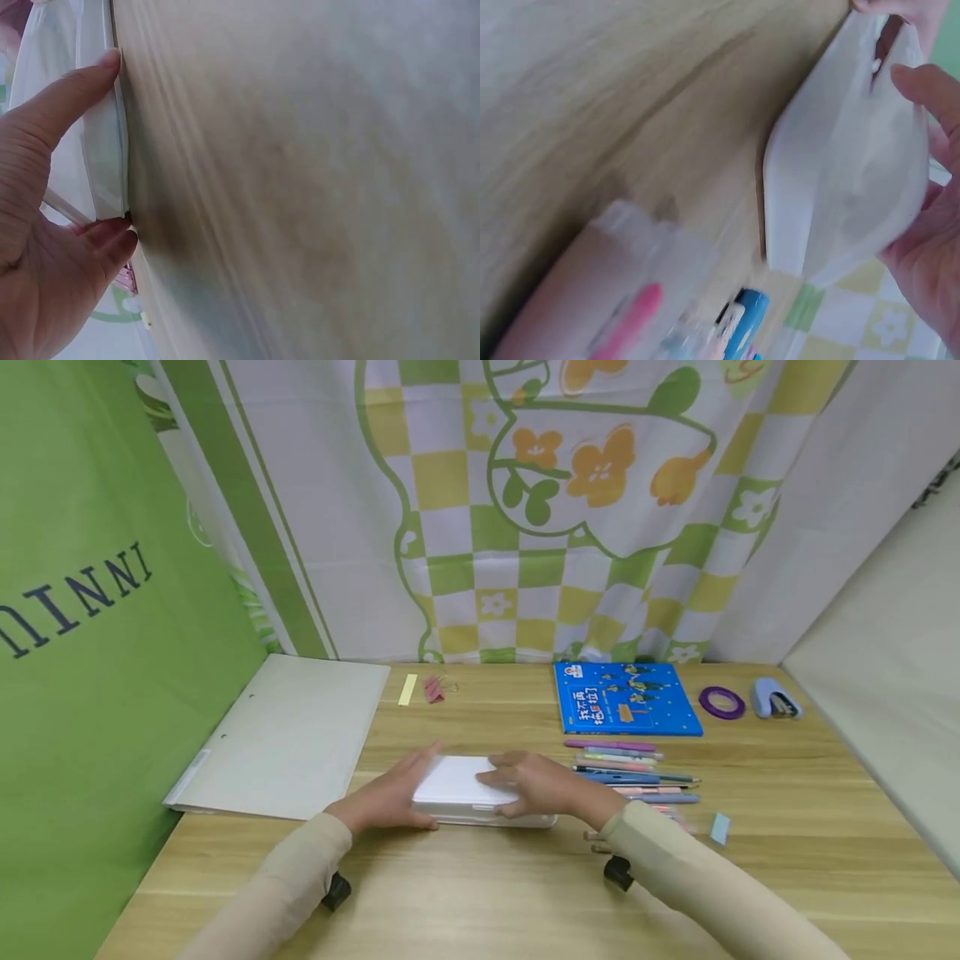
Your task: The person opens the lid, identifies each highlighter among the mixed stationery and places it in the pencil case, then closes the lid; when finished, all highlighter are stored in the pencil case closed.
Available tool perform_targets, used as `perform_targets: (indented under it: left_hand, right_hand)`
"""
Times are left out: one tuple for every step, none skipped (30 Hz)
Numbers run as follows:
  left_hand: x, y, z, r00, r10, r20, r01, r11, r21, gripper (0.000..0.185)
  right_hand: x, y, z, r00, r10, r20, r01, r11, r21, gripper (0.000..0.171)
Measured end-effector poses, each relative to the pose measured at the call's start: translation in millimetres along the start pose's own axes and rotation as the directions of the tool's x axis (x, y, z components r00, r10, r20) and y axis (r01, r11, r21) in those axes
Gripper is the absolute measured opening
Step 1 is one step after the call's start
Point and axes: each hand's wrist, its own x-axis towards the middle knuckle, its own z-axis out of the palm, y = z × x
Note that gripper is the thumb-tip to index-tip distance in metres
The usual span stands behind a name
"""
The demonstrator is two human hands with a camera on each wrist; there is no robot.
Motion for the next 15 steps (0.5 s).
perform_targets:
  left_hand:
    - [0.6, -0.9, 1.2, 1.0, -0.002, 0.001, 0.002, 1.0, -0.005, 0.119]
    - [1.2, -1.8, 2.4, 1.0, -0.001, 0.0, 0.001, 1.0, -0.003, 0.119]
    - [1.6, -2.8, 3.4, 1.0, 0.0, -0.002, 0.0, 1.0, -0.003, 0.12]
    - [2.2, -3.7, 4.4, 1.0, 0.001, -0.005, -0.001, 1.0, -0.004, 0.121]
    - [2.8, -4.7, 5.2, 1.0, 0.006, -0.014, -0.007, 1.0, -0.011, 0.122]
    - [3.1, -5.1, 5.2, 1.0, 0.011, -0.023, -0.012, 1.0, -0.025, 0.123]
    - [3.2, -5.7, 5.1, 0.999, 0.015, -0.033, -0.016, 0.999, -0.04, 0.125]
    - [3.0, -6.6, 5.0, 0.999, 0.017, -0.046, -0.02, 0.998, -0.057, 0.127]
    - [2.8, -7.9, 5.2, 0.998, 0.02, -0.061, -0.025, 0.997, -0.078, 0.129]
    - [2.4, -9.2, 5.3, 0.997, 0.022, -0.076, -0.029, 0.995, -0.1, 0.131]
    - [2.0, -10.8, 5.7, 0.996, 0.023, -0.092, -0.034, 0.992, -0.123, 0.133]
    - [0.8, -12.0, 5.9, 0.994, 0.021, -0.104, -0.035, 0.99, -0.137, 0.135]
    - [-0.1, -13.4, 6.3, 0.993, 0.015, -0.116, -0.032, 0.989, -0.146, 0.136]
    - [-1.0, -14.7, 6.8, 0.992, 0.012, -0.129, -0.033, 0.987, -0.157, 0.138]
    - [-1.6, -15.9, 7.3, 0.99, 0.006, -0.14, -0.028, 0.986, -0.162, 0.139]
  right_hand:
    - [-3.3, 2.2, -1.0, 1.0, 0.005, 0.014, -0.005, 1.0, 0.011, 0.051]
    - [-6.9, 4.8, -1.7, 1.0, 0.009, 0.023, -0.009, 1.0, 0.02, 0.05]
    - [-10.9, 6.7, -2.9, 0.999, 0.014, 0.031, -0.015, 0.999, 0.03, 0.05]
    - [-15.1, 9.1, -4.3, 0.999, 0.02, 0.036, -0.021, 0.999, 0.041, 0.05]
    - [-19.5, 11.4, -5.9, 0.999, 0.022, 0.034, -0.024, 0.998, 0.05, 0.049]
    - [-23.6, 13.2, -7.9, 0.999, 0.026, 0.027, -0.027, 0.998, 0.057, 0.048]
    - [-27.3, 15.1, -9.9, 1.0, 0.027, 0.015, -0.028, 0.997, 0.066, 0.046]
    - [-30.3, 17.1, -12.0, 1.0, 0.026, -0.001, -0.026, 0.996, 0.08, 0.044]
    - [-32.9, 18.9, -14.2, 0.999, 0.025, -0.02, -0.023, 0.995, 0.1, 0.042]
    - [-35.0, 20.7, -16.1, 0.999, 0.03, -0.038, -0.026, 0.992, 0.121, 0.04]
    - [-36.4, 22.7, -17.7, 0.998, 0.038, -0.058, -0.029, 0.989, 0.143, 0.037]
    - [-37.1, 25.0, -19.5, 0.995, 0.058, -0.086, -0.043, 0.983, 0.176, 0.034]
    - [-37.0, 27.4, -21.3, 0.989, 0.082, -0.121, -0.055, 0.976, 0.211, 0.032]
    - [-36.1, 30.3, -22.8, 0.981, 0.11, -0.162, -0.068, 0.967, 0.244, 0.028]
    - [-35.0, 33.2, -24.3, 0.969, 0.154, -0.195, -0.095, 0.955, 0.281, 0.026]
